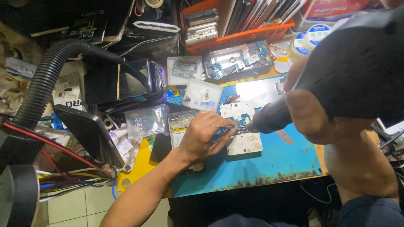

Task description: Using a heat gun and tweezers to repair or desolder components on a smartphone motherboard at a repair bench.

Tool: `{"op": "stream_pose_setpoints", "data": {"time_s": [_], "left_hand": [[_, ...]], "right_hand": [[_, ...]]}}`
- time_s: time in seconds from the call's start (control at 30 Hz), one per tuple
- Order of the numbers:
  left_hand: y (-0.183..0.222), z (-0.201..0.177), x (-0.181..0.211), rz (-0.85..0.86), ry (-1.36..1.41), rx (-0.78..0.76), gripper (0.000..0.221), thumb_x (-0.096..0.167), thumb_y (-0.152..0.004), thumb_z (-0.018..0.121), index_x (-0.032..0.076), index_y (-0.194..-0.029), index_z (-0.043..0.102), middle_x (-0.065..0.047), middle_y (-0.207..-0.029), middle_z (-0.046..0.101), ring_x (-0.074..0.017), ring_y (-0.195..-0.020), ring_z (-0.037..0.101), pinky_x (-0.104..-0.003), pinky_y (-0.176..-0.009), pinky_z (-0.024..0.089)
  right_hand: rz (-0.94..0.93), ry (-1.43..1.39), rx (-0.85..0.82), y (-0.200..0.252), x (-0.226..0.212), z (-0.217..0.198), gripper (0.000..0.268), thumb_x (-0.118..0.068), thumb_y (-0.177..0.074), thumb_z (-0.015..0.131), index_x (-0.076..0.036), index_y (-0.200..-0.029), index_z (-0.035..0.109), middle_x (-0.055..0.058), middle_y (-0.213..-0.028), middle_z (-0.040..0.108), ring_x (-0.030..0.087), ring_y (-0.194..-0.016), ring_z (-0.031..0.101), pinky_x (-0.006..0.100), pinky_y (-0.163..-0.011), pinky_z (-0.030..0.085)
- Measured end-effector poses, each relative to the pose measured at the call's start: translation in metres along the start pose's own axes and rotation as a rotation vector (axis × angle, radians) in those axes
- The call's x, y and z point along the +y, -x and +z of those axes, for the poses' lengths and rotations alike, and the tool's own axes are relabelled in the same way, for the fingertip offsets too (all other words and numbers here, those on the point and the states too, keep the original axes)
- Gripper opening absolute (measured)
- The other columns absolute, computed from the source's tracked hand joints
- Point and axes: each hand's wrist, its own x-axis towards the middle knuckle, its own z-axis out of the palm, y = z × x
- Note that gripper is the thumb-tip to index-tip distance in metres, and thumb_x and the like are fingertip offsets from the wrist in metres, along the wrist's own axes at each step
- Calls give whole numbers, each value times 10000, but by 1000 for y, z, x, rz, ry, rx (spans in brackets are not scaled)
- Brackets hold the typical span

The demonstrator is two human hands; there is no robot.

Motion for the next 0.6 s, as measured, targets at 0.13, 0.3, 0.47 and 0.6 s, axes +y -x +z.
{"op": "stream_pose_setpoints", "data": {"time_s": [0.13,0.3,0.47,0.6], "left_hand": [[1,2,-3,-3,7,3,143,132,-947,760,40,-1050,726,-132,-929,771,-255,-810,721,-382,-742,524],[1,2,-2,25,0,8,141,122,-948,760,32,-1049,722,-136,-922,769,-259,-802,718,-383,-726,511],[0,0,0,35,28,0,129,100,-961,735,13,-1052,705,-153,-926,758,-289,-813,712,-400,-719,498],[2,2,-3,22,21,-9,146,109,-954,746,21,-1066,714,-153,-951,769,-294,-841,731,-404,-747,533]], "right_hand": [[299,107,-32,9,-17,-10,181,-213,-955,655,-42,-937,599,111,-946,619,247,-791,597,406,-797,523],[182,153,-54,2,-18,-7,197,-186,-892,693,-6,-844,629,104,-821,590,240,-696,546,375,-749,455],[216,349,-163,34,13,-18,267,-359,-982,674,-95,-999,636,61,-921,610,317,-842,604,480,-940,506],[294,175,-94,30,23,-15,223,-239,-863,712,-39,-877,614,48,-837,549,205,-690,515,303,-731,393]]}}
